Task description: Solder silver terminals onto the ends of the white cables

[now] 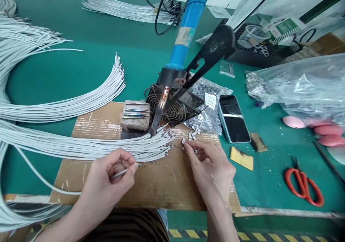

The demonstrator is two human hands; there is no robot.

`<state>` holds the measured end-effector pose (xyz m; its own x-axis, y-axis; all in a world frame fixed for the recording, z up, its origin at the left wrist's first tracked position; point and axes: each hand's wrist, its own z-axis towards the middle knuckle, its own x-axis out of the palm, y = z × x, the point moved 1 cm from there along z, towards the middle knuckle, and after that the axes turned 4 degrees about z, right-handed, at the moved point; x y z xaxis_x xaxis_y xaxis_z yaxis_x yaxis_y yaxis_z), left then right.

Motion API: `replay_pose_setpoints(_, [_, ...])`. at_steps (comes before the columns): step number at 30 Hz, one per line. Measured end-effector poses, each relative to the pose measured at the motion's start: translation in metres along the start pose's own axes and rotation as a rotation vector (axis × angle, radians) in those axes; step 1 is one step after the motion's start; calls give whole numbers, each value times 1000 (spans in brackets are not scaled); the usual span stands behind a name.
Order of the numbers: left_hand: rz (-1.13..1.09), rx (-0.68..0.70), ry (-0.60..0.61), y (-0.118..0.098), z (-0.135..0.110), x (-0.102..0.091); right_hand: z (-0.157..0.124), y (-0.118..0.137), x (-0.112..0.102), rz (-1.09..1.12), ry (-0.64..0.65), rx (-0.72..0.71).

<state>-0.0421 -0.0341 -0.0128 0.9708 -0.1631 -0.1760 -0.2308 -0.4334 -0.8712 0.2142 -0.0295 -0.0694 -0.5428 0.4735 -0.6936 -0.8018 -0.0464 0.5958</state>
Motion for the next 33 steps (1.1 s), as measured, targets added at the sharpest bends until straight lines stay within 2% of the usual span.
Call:
replay_pose_setpoints(6, [39, -32, -15, -6, 1, 0, 0, -2, -5, -20, -45, 28])
replay_pose_setpoints(12, [23, -18, -33, -5, 2, 2, 12, -4, 4, -68, 42, 75])
replay_pose_setpoints(16, [-9, -30, -45, -8, 2, 2, 18, 1, 10, -22, 81, 94])
replay_pose_setpoints(20, [7, -42, -48, -10, 1, 2, 11, 6, 5, 36, 21, 114])
replay_pose_setpoints(22, [16, -31, -50, -8, 2, 2, 3, 10, 0, 110, -39, 222])
replay_pose_setpoints(25, [12, -5, -66, -5, 3, 2, -9, 23, -3, 347, -90, 415])
replay_pose_setpoints(28, [-3, 11, -77, -5, 5, 3, -17, 47, 1, 580, -14, 429])
replay_pose_setpoints(33, [-3, 4, -69, -9, 6, 3, -28, 81, 12, 825, 141, 493])
